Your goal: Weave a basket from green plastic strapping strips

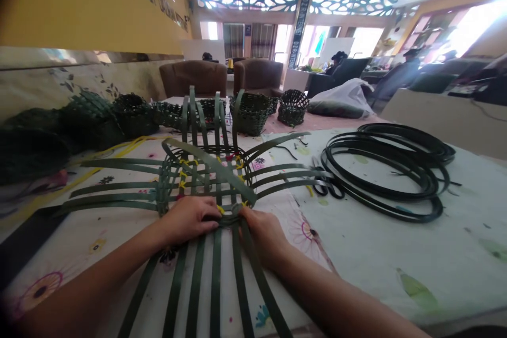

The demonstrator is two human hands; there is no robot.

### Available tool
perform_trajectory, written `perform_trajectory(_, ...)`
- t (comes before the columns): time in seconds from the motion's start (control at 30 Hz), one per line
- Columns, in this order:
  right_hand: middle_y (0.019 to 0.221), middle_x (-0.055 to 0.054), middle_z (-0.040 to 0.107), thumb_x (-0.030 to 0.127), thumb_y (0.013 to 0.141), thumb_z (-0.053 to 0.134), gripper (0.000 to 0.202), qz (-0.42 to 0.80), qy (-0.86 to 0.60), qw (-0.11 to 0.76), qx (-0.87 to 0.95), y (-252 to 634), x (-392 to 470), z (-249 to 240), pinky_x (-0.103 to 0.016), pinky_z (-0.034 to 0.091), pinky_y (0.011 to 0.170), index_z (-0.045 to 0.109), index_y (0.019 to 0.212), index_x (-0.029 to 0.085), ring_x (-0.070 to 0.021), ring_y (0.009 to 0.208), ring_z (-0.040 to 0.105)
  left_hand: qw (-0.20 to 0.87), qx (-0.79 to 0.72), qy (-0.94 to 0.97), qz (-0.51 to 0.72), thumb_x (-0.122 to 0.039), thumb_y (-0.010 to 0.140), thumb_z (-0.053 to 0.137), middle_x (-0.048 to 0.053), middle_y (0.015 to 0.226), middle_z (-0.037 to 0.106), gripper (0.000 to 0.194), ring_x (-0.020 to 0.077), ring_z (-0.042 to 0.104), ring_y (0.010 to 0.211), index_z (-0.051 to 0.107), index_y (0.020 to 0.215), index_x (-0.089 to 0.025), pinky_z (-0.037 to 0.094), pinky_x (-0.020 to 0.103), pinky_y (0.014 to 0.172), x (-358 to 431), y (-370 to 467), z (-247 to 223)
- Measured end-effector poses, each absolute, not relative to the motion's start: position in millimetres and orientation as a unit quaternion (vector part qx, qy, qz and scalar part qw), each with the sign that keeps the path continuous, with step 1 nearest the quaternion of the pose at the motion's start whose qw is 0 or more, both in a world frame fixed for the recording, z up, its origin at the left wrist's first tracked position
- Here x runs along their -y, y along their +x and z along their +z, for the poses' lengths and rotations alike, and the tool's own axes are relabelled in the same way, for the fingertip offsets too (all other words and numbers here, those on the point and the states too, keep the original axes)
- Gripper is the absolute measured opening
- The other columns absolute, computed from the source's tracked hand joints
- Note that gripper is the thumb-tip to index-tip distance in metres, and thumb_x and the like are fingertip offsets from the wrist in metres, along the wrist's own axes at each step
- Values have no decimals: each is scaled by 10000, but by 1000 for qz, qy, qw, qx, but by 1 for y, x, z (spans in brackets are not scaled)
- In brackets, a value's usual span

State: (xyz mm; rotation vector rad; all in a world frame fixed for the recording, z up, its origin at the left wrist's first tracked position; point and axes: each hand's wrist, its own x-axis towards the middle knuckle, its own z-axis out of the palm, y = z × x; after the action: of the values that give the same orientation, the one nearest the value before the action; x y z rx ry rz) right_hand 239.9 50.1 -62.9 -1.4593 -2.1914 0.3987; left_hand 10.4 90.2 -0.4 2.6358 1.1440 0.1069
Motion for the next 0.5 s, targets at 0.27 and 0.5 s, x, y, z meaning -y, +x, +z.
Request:
perform_trajectory(0.27, 959, -80, 755, 292, 839, 533, 337, 134, -527, 198, 816, 243, -45, -54, -298, 471, 754, 669, 1132, 197, -235, 861, 698, 86, -409, 908, 30, -319, 854, 617, 26, 1058, 700, 225, 225, 673, 931, 751, 1024, -257, 498, 296, 744, -78, 12, -1)
perform_trajectory(0.5, 969, -69, 735, 272, 934, 443, 333, 176, -458, 269, 829, 258, -49, 4, -295, 488, 774, 701, 1134, 206, -192, 865, 674, 82, -422, 902, 42, -333, 840, 636, 54, 1157, 662, 298, 235, 671, 964, 711, 1117, -250, 521, 308, 780, -76, 10, -3)
